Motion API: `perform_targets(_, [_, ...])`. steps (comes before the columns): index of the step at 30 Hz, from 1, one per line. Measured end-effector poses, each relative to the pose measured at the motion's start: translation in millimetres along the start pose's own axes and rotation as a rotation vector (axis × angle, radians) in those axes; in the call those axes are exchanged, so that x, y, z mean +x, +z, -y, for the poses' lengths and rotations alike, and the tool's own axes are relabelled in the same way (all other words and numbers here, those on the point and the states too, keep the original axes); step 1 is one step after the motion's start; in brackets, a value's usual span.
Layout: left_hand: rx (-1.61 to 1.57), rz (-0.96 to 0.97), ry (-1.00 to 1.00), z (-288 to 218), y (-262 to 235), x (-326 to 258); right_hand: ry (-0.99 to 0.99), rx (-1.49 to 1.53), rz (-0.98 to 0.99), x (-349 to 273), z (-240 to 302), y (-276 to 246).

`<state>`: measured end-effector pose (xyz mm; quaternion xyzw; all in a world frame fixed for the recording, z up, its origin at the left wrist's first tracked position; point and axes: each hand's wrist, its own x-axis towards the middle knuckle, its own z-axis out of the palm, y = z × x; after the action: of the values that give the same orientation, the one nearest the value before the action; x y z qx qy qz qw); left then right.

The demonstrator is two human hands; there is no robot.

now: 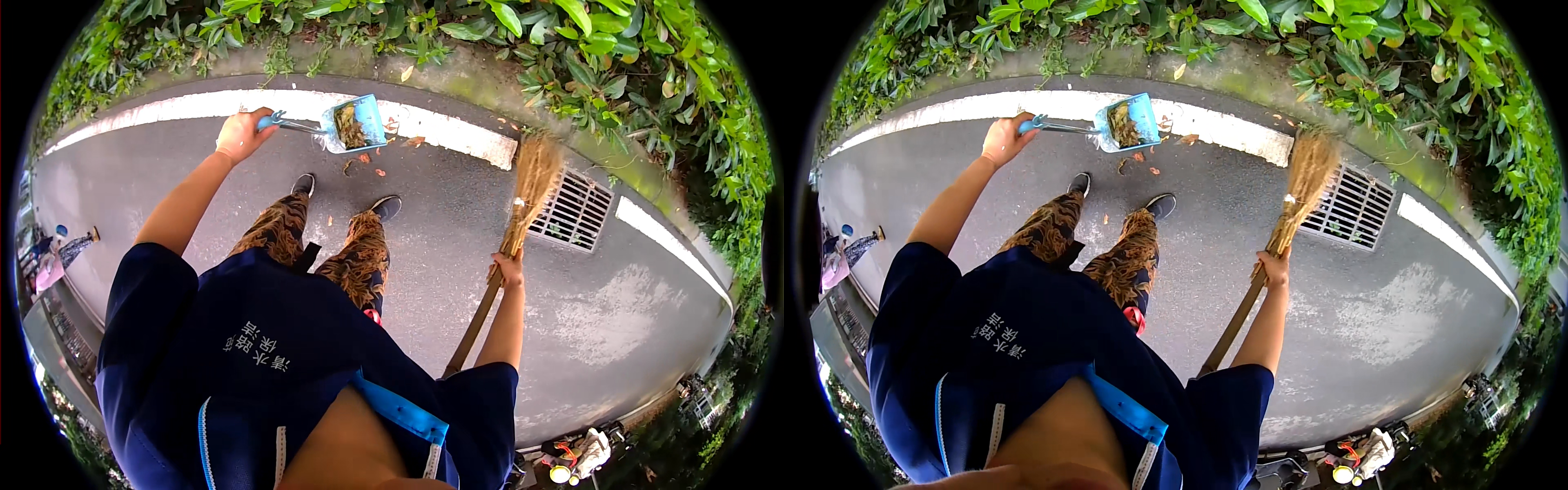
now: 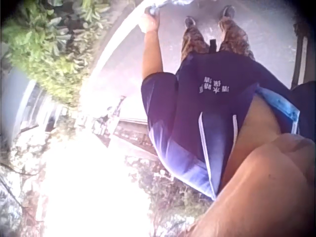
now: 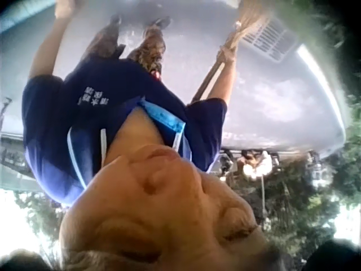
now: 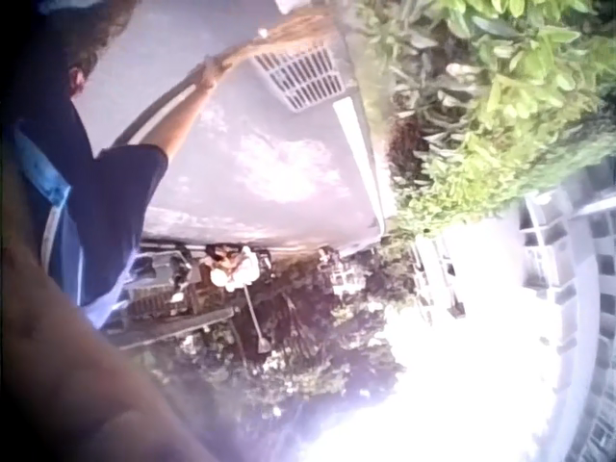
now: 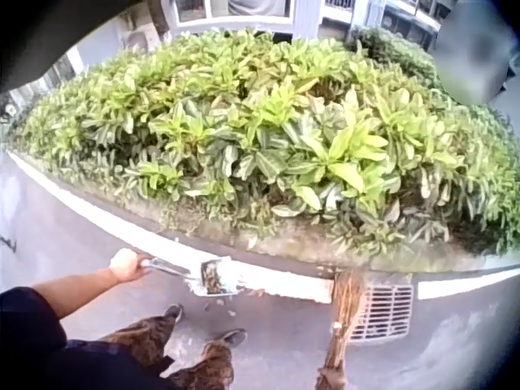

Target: The person sweeps leaves and debris from an outdoor asphalt path using a long-handled broom and a dustpan.

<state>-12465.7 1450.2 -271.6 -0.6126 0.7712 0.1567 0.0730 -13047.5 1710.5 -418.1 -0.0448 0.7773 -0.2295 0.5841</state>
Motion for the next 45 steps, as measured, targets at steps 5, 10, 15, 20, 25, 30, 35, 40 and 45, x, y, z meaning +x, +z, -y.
perform_targets(5, [0.009, -0.001, 0.001, -1, 1, 1, -0.112, -0.365, 0.138, -24, -87, 25])
perform_targets(10, [-0.004, -0.04, 0.01, 3, 5, -3, -0.026, -0.477, 0.251, -129, -85, 52])
perform_targets(15, [-0.037, -0.048, 0.058, 2, 8, 4, -0.028, -0.233, 0.276, -216, -104, 51])
perform_targets(20, [-0.03, -0.01, 0.033, 2, 5, 1, 0.028, -0.033, 0.12, -225, -103, 45])
perform_targets(25, [-0.004, 0.072, -0.008, 2, -3, 0, -0.015, 0.085, 0.089, -135, -67, 54])
perform_targets(30, [-0.012, 0.053, 0.023, 2, -5, 0, 0.066, -0.093, 0.095, -52, -31, 90])
perform_targets(35, [-0.026, 0.002, 0.061, 8, 4, -2, -0.003, -0.421, 0.151, -92, -54, 116])
perform_targets(40, [-0.032, -0.028, 0.048, 3, 5, -3, -0.066, -0.639, 0.201, -148, -76, 72])
perform_targets(45, [-0.045, -0.035, 0.062, 5, 7, 0, -0.072, -0.545, 0.144, -221, -69, 34])
